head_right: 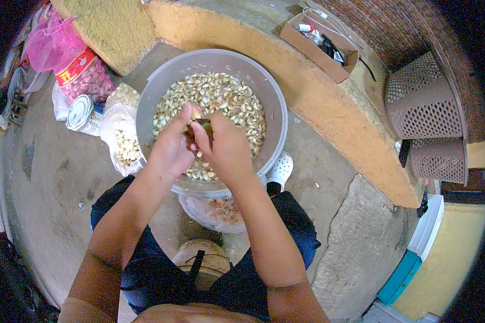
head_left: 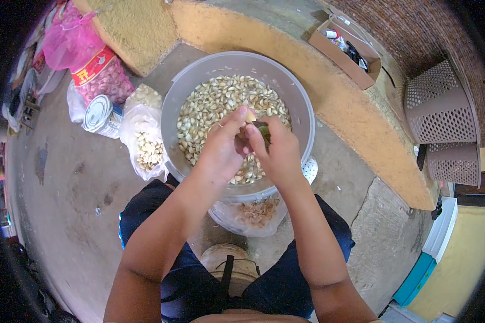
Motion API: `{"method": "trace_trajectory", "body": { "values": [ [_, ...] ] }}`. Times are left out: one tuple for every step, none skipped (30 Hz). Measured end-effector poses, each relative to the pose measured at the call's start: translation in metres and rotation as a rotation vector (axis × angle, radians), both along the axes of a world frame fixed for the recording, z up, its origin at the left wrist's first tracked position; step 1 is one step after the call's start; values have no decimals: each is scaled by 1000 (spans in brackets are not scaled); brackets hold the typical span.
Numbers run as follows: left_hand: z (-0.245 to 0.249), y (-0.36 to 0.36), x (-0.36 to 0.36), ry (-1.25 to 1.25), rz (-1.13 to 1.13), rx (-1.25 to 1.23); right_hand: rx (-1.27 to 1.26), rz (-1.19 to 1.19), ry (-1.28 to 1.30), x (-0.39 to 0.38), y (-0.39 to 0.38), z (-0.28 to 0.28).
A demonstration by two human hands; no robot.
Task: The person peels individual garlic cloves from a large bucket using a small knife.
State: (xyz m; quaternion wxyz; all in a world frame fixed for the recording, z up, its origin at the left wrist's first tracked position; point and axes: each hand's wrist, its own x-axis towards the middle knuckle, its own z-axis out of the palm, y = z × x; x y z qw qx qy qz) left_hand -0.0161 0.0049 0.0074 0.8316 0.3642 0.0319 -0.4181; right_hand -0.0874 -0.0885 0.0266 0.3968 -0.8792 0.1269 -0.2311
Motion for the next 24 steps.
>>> {"method": "trace_trajectory", "body": {
  "values": [
    [0,0,2,25,-9,-13,105,-4,-26,0,1,0],
    [1,0,2,28,-27,11,210,-8,-53,-1,2,0],
    [4,-1,3,31,-46,34,315,-13,-79,0,2,1],
    [6,-1,4,33,-64,56,396,-32,-84,0,1,0],
    [7,0,4,9,-96,30,477,-52,-89,1,-3,-1],
    [7,1,4,-15,-128,4,559,-73,-94,2,-5,-1],
    [7,1,4,-39,-161,-22,697,-81,-112,3,-4,3],
    [8,1,4,-72,-152,6,674,-64,-108,3,-6,3],
    [9,0,3,-105,-143,34,651,-47,-105,4,-8,2],
    [10,-1,3,-138,-135,62,628,-31,-101,4,-9,1],
    [10,-1,4,-143,-132,69,621,-37,-94,5,-9,1],
    [10,-1,6,-149,-129,76,614,-43,-87,5,-8,0],
    [9,-1,7,-155,-126,83,608,-49,-79,5,-8,-1],
    [8,-1,8,-145,-124,87,617,-58,-55,4,-9,1],
    [7,-1,8,-134,-121,92,626,-66,-30,3,-9,3],
    [7,-2,8,-124,-118,96,635,-74,-5,2,-9,5],
    [6,-2,8,-133,-123,97,598,-76,8,2,-10,3],
    [6,-2,7,-142,-129,98,560,-78,21,1,-12,0],
    [6,-2,7,-151,-135,100,523,-80,34,1,-13,-2],
    [5,-3,6,-168,-127,124,468,-93,15,1,-13,-4],
    [4,-3,6,-183,-120,149,414,-105,-2,2,-12,-6],
    [3,-3,4,-197,-115,174,360,-120,-18,2,-12,-8],
    [2,-4,3,-223,-116,193,322,-136,-30,1,-11,-7],
    [1,-4,3,-250,-116,209,282,-150,-43,1,-10,-6]
  ]
}}
